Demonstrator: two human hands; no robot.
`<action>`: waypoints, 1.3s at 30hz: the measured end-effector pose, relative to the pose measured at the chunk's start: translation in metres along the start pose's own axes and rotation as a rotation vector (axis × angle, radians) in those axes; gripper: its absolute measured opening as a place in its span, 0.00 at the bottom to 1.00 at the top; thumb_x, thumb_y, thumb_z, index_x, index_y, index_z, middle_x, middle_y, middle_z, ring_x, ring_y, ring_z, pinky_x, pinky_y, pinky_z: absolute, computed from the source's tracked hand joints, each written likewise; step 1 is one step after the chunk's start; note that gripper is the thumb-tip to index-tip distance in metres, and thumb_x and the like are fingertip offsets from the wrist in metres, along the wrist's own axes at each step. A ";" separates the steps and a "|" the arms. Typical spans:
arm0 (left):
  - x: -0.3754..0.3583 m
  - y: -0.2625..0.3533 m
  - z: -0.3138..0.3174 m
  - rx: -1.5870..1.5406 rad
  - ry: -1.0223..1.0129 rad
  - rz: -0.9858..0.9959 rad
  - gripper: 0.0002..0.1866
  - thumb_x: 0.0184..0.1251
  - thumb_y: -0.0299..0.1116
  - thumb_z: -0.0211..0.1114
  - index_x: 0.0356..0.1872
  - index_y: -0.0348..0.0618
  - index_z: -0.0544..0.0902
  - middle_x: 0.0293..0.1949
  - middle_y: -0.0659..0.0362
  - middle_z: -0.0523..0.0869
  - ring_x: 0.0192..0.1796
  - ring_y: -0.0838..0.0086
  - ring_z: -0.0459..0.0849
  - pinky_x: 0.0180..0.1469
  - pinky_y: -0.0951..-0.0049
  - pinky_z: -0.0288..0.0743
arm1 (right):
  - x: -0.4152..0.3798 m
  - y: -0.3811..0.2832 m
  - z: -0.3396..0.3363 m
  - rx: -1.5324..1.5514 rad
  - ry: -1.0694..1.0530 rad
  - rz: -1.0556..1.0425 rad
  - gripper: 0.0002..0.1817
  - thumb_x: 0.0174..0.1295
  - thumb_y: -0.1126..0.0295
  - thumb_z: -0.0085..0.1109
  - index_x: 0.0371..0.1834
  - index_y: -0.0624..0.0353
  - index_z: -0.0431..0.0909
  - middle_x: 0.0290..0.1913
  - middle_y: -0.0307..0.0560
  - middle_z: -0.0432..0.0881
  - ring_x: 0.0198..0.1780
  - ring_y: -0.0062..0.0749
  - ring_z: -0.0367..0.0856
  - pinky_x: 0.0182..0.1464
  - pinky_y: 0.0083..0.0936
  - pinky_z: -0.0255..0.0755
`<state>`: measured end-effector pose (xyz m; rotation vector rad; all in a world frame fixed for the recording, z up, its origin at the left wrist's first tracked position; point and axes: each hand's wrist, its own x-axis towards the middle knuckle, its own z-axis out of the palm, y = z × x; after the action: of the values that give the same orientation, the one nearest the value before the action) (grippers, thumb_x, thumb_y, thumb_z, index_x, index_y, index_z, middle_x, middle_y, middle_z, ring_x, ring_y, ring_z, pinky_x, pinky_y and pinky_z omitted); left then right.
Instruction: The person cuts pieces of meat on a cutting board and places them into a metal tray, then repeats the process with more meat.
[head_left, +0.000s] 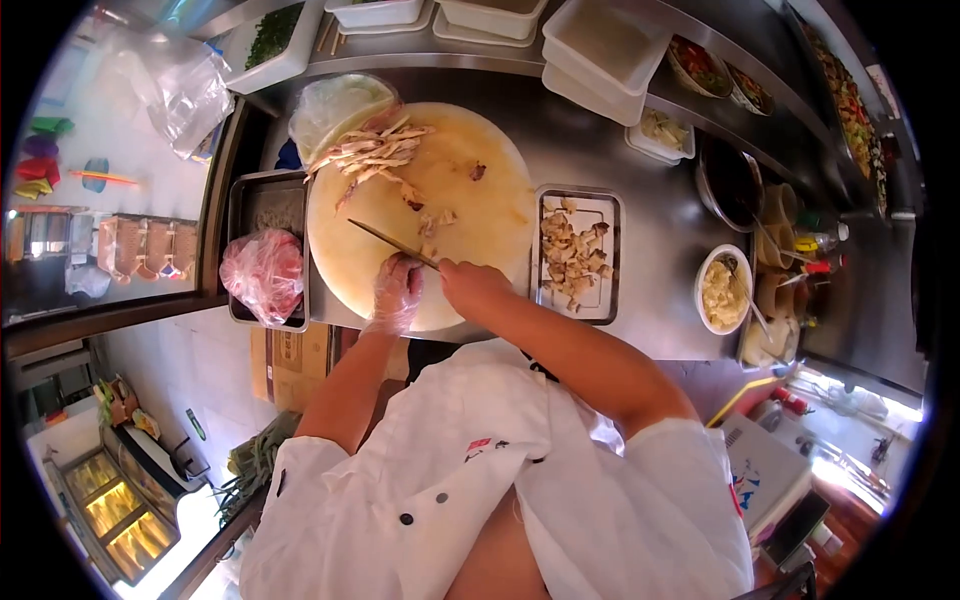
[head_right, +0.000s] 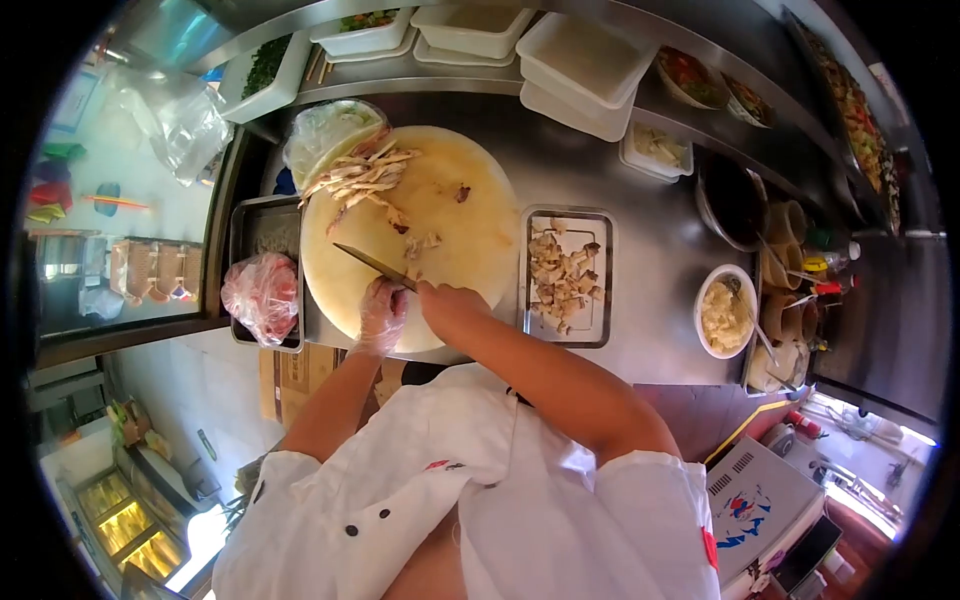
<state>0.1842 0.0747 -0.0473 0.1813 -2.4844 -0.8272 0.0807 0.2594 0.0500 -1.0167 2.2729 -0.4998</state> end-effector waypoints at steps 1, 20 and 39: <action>0.001 0.003 -0.001 -0.003 0.015 0.012 0.14 0.61 0.17 0.70 0.45 0.45 0.85 0.45 0.50 0.88 0.47 0.49 0.89 0.50 0.53 0.85 | -0.011 0.003 0.002 0.022 -0.007 0.039 0.15 0.83 0.59 0.47 0.55 0.58 0.76 0.44 0.61 0.91 0.43 0.64 0.91 0.46 0.57 0.85; -0.019 0.004 -0.025 -0.104 -0.032 -0.146 0.19 0.65 0.17 0.73 0.56 0.41 0.83 0.52 0.50 0.85 0.45 0.63 0.88 0.47 0.67 0.85 | -0.142 0.045 -0.032 0.150 0.115 0.138 0.12 0.81 0.60 0.54 0.55 0.56 0.77 0.42 0.61 0.90 0.44 0.65 0.89 0.46 0.58 0.82; 0.003 0.001 -0.034 -0.114 -0.050 0.046 0.13 0.62 0.13 0.70 0.44 0.41 0.83 0.40 0.49 0.86 0.37 0.51 0.87 0.36 0.57 0.82 | -0.077 -0.011 -0.034 -0.025 -0.057 0.035 0.11 0.81 0.63 0.51 0.51 0.60 0.76 0.38 0.60 0.89 0.38 0.61 0.91 0.40 0.55 0.85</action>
<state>0.1984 0.0569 -0.0222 0.0640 -2.4696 -0.9626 0.1058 0.3148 0.1096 -0.9896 2.2473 -0.4230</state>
